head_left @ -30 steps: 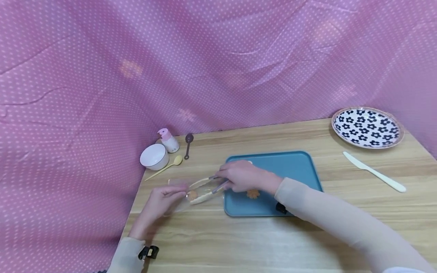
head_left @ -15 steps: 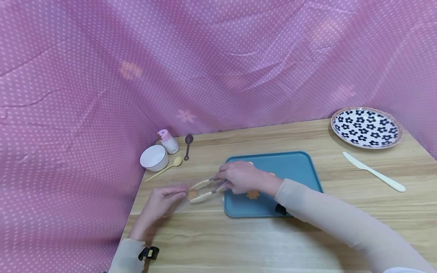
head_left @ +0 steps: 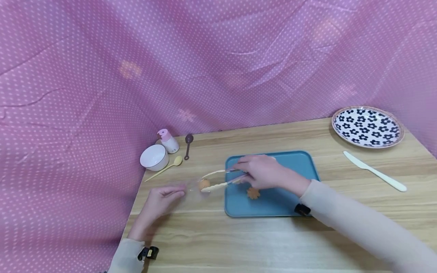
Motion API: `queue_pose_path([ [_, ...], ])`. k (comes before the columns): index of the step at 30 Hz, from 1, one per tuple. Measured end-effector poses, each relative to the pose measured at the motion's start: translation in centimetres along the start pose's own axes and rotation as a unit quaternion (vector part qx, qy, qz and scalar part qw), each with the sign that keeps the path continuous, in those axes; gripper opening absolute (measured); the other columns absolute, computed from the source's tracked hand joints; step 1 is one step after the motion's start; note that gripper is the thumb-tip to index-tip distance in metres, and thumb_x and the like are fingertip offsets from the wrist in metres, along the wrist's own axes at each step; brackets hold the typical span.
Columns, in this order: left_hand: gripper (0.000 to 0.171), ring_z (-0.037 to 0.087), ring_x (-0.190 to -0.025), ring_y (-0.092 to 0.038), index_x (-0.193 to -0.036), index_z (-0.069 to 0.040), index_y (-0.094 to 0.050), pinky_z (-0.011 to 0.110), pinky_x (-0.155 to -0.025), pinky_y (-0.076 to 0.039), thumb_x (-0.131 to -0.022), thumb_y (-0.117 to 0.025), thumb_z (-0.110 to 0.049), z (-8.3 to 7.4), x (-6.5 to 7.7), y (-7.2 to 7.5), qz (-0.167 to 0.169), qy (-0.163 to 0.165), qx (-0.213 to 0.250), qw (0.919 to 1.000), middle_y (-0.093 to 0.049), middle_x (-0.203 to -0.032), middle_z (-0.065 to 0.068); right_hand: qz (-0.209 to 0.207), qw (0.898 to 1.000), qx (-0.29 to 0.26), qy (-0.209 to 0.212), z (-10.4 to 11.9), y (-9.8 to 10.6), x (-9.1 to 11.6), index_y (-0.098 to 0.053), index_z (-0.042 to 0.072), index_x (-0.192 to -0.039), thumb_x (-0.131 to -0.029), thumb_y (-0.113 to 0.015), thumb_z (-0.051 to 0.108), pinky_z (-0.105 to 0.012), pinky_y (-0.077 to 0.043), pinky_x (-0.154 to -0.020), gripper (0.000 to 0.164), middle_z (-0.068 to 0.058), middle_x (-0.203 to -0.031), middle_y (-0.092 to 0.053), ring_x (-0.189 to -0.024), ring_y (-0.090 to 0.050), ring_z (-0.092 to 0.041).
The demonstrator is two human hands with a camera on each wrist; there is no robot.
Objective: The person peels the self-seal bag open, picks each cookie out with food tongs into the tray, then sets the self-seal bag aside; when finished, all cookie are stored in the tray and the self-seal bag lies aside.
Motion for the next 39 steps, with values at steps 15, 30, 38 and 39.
queue_pose_path([
  [15, 0.029, 0.004, -0.114, -0.07, -0.111, -0.028, -0.078, 0.023, -0.104, -0.055, -0.088, -0.075, -0.046, -0.1, -0.1, 0.0, 0.006, -0.007, -0.01, 0.9999, -0.077, -0.116, -0.014, -0.041, 0.987, 0.045, -0.152, -8.7, 6.5, 14.2, -0.07, 0.012, -0.127, -0.086, -0.08, 0.027, -0.036, -0.058, -0.068, 0.045, -0.007, -0.119, -0.074, -0.085, -0.067, -0.014],
  [30, 0.028, 0.011, -0.119, -0.07, -0.11, -0.028, -0.079, 0.027, -0.107, -0.055, -0.089, -0.074, -0.045, 0.1, -0.2, -0.1, 0.009, -0.007, -0.016, 0.9998, -0.076, -0.119, -0.013, -0.039, 0.982, 0.027, -0.184, -11.5, 4.7, 17.8, -0.068, 0.008, -0.128, -0.085, -0.081, 0.023, -0.051, -0.061, -0.084, 0.047, -0.009, -0.114, -0.075, -0.099, -0.072, -0.026],
  [38, 0.024, 0.012, -0.12, -0.07, -0.108, -0.026, -0.079, 0.022, -0.107, -0.053, -0.088, -0.076, -0.039, 0.0, -0.1, 0.0, 0.005, -0.009, -0.006, 0.9999, -0.076, -0.119, -0.013, -0.042, 0.973, 0.017, -0.225, -10.7, 5.3, 18.7, -0.064, 0.009, -0.134, -0.087, -0.08, 0.029, -0.054, -0.058, -0.086, 0.053, -0.013, -0.121, -0.072, -0.099, -0.07, -0.027],
  [39, 0.025, 0.01, -0.119, -0.07, -0.109, -0.026, -0.079, 0.021, -0.107, -0.053, -0.088, -0.076, -0.04, 0.0, 0.0, 0.0, 0.007, -0.006, -0.004, 0.9999, -0.076, -0.119, -0.014, -0.047, 0.97, 0.013, -0.238, -10.5, 5.5, 18.9, -0.062, 0.009, -0.136, -0.088, -0.079, 0.031, -0.055, -0.058, -0.085, 0.056, -0.014, -0.124, -0.07, -0.099, -0.069, -0.027],
])
Point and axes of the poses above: each hand's wrist, its own x-axis away from the middle knuckle, its own y-axis out of the back of the hand, z = x × y, the point moved 4 cm from there along -x, towards the middle knuckle
